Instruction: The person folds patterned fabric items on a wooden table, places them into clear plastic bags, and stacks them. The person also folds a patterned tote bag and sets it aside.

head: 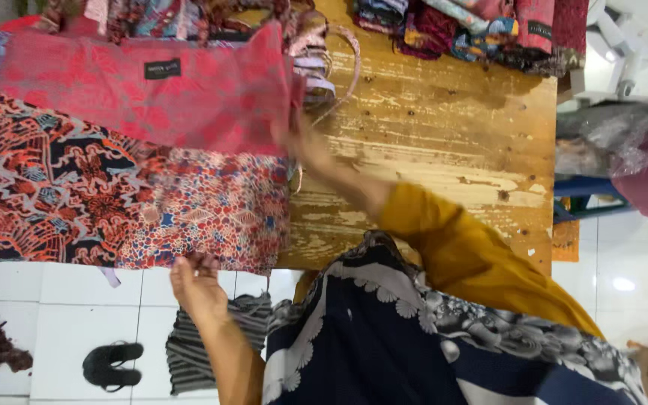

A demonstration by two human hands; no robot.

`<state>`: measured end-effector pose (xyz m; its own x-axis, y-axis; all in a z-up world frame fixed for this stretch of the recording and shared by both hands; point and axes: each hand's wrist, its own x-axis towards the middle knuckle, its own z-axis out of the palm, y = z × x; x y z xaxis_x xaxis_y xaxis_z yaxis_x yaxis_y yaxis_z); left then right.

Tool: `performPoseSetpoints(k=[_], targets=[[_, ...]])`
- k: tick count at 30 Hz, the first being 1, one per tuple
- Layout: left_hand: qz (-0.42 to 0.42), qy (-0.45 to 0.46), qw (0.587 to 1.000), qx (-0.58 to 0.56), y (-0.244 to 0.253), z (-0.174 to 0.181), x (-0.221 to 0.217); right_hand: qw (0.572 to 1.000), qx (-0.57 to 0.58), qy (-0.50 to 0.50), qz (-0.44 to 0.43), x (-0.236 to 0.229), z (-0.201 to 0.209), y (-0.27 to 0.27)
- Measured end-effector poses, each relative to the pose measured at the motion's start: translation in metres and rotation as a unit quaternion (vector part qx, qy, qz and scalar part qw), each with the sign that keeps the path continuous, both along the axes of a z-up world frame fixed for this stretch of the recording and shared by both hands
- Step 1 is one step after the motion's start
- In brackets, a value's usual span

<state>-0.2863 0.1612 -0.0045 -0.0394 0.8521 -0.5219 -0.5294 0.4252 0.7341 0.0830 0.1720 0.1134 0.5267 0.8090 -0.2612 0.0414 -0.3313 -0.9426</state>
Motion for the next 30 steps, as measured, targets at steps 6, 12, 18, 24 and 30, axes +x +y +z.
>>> performPoseSetpoints(k=[6, 12, 18, 24, 30], targets=[[-0.075, -0.101, 0.992, 0.016, -0.005, -0.011, 0.021, 0.952, -0.089, 0.224, 0.188, -0.071, 0.038, -0.080], [0.034, -0.075, 0.996, 0.018, 0.031, 0.009, 0.004, 0.951, -0.102, 0.253, 0.148, -0.014, 0.039, -0.102], [0.081, 0.044, 0.994, 0.057, -0.003, 0.046, 0.011, 0.956, -0.239, 0.145, 0.093, 0.140, 0.017, -0.248], [-0.102, 0.147, 0.984, -0.015, -0.162, 0.032, 0.089, 0.947, -0.311, 0.076, -0.015, 0.233, -0.027, -0.437], [-0.391, 0.342, 0.804, 0.289, -0.218, 0.095, 0.163, 0.895, -0.306, -0.305, 0.113, 0.209, -0.016, -0.431]])
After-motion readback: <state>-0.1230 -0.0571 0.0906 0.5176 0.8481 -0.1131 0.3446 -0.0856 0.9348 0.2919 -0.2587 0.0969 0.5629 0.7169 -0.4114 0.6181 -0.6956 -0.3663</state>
